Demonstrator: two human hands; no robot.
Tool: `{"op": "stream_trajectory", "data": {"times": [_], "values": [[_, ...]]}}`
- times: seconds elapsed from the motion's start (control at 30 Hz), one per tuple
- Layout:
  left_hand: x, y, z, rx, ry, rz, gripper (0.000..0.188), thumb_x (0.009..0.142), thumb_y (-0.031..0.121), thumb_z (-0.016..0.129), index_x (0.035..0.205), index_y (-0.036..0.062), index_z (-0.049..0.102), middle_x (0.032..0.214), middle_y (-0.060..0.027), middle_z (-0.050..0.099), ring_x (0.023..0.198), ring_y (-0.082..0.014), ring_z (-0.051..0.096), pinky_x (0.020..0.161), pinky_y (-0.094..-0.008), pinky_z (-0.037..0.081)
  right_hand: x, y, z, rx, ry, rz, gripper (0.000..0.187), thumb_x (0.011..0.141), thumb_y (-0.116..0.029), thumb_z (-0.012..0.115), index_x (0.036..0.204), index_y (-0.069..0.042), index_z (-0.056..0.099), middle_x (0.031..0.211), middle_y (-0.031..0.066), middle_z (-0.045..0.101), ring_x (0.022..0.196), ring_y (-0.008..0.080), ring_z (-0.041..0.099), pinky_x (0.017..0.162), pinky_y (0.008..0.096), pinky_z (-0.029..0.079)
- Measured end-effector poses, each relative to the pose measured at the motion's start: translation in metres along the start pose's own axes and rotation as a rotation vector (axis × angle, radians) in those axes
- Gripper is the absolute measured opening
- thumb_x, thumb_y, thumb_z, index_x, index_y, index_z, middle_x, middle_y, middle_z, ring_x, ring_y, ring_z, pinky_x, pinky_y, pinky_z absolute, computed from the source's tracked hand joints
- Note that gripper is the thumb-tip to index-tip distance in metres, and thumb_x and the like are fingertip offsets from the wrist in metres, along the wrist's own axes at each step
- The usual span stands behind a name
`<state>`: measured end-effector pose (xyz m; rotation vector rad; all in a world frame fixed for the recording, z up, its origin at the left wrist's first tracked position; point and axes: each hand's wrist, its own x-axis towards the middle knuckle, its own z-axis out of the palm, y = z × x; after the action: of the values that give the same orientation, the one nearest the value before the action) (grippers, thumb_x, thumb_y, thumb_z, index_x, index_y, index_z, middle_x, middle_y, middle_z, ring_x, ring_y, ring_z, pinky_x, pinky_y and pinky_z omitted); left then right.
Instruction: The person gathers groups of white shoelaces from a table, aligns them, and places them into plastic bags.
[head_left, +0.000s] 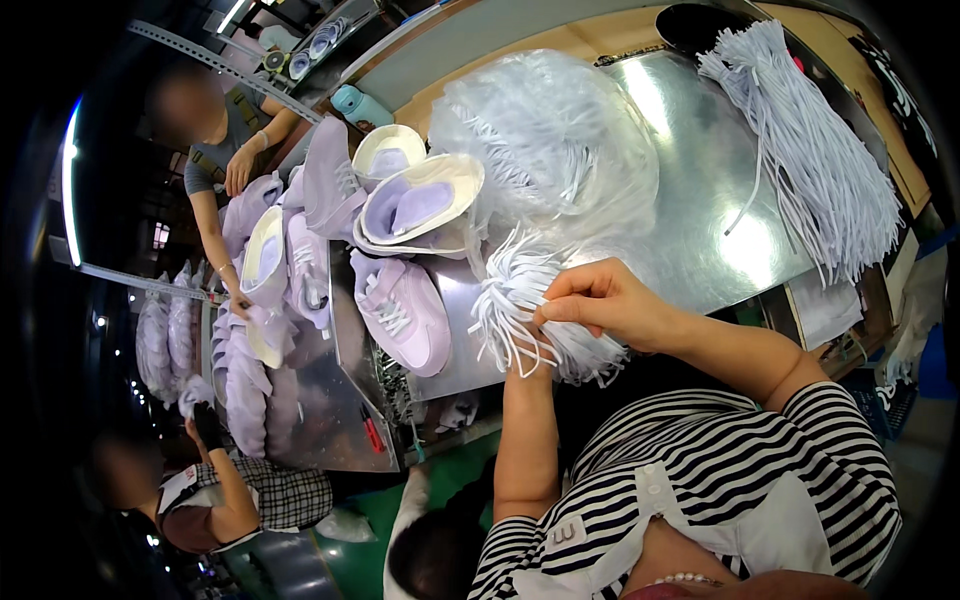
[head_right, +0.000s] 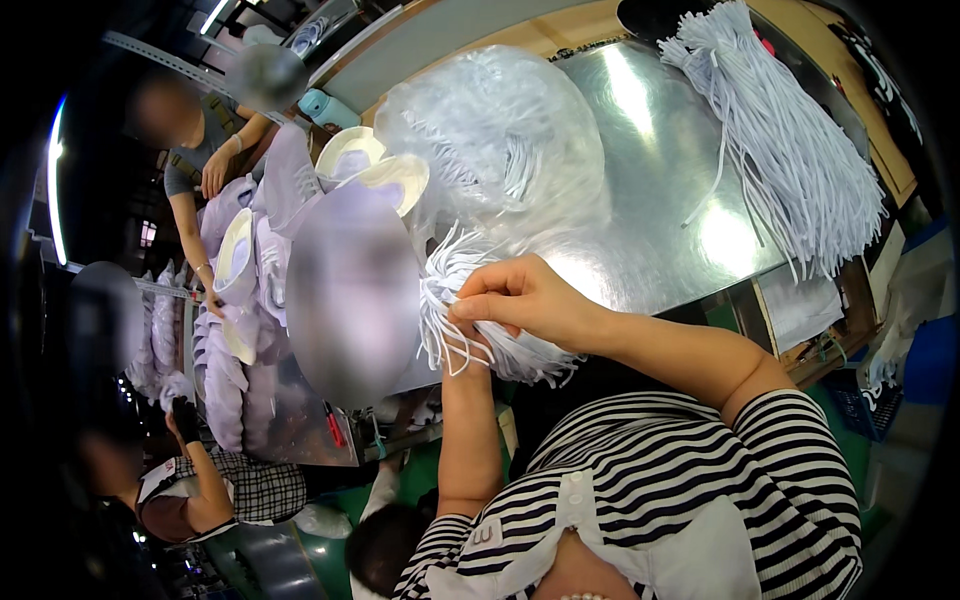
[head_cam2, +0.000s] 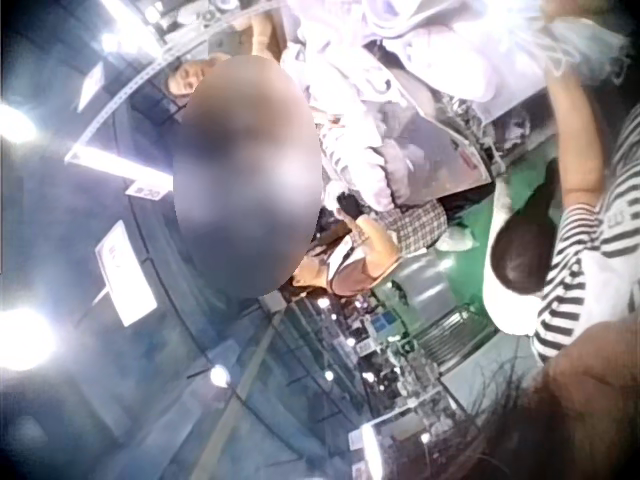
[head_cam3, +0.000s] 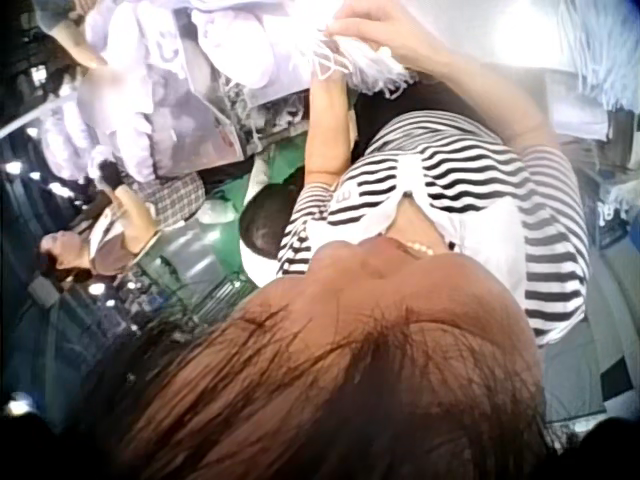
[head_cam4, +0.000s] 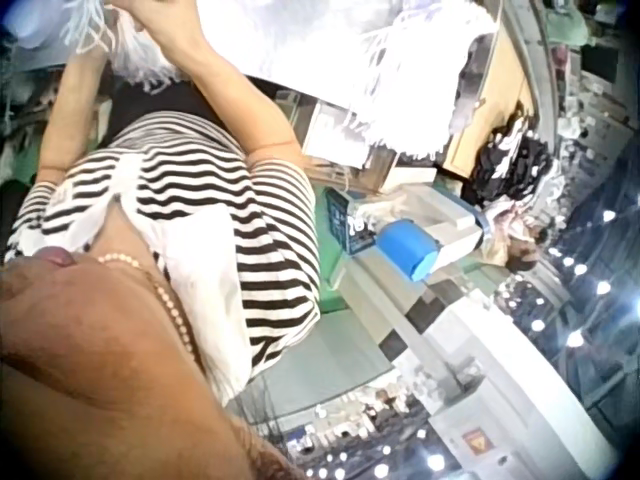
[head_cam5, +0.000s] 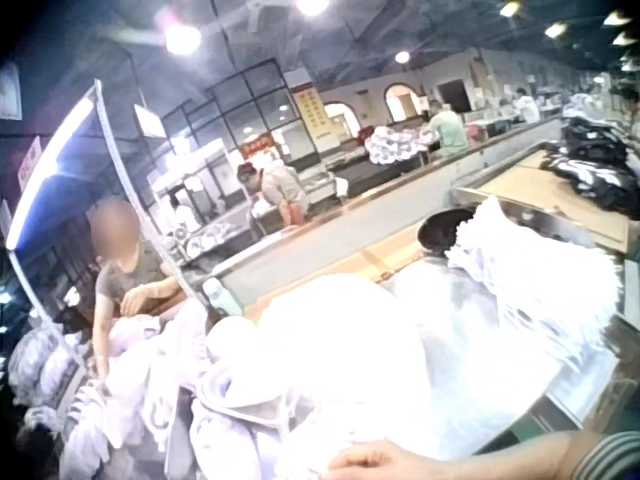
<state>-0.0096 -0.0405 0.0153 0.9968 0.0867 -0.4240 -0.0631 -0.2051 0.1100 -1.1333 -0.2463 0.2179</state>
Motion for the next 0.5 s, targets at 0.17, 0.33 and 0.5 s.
{"op": "stream_trajectory", "data": {"times": [0.17,0.33,0.5], "values": [[0.007,-0.021,-0.010,-0.116,0.109,0.021,0.042,0.080,0.014,0.067,0.119,0.0071,0.053,0.108,-0.0068,0.059,0.099,-0.0212,0.058,0.082,-0.0329,0.052,-0.013,0.008,-0.002,0.101,0.026,0.020,0.016,0.089,-0.013,0.061,0.096,-0.001,0.069,0.084,0.0013,0.068,0.049,0.0003,0.040,0.042,0.0162,0.028],[0.018,-0.019,-0.015,-0.113,0.067,0.158,0.040,0.085,0.018,0.064,0.121,0.0078,0.052,0.110,-0.0068,0.059,0.101,-0.0215,0.058,0.083,-0.0328,0.051,-0.025,0.020,0.000,0.028,-0.055,0.132,0.018,0.090,-0.016,0.063,0.096,0.000,0.068,0.074,0.0014,0.063,0.054,0.0044,0.052,0.050,0.0177,0.043],[0.029,-0.008,-0.023,-0.109,0.021,0.274,0.038,0.089,0.022,0.061,0.124,0.0084,0.050,0.112,-0.0068,0.058,0.102,-0.0217,0.058,0.085,-0.0327,0.050,-0.031,0.024,-0.007,0.070,-0.011,0.298,0.020,0.090,-0.015,0.062,0.099,0.003,0.066,0.074,0.0051,0.064,0.054,0.0069,0.056,0.049,0.0190,0.046]]}}
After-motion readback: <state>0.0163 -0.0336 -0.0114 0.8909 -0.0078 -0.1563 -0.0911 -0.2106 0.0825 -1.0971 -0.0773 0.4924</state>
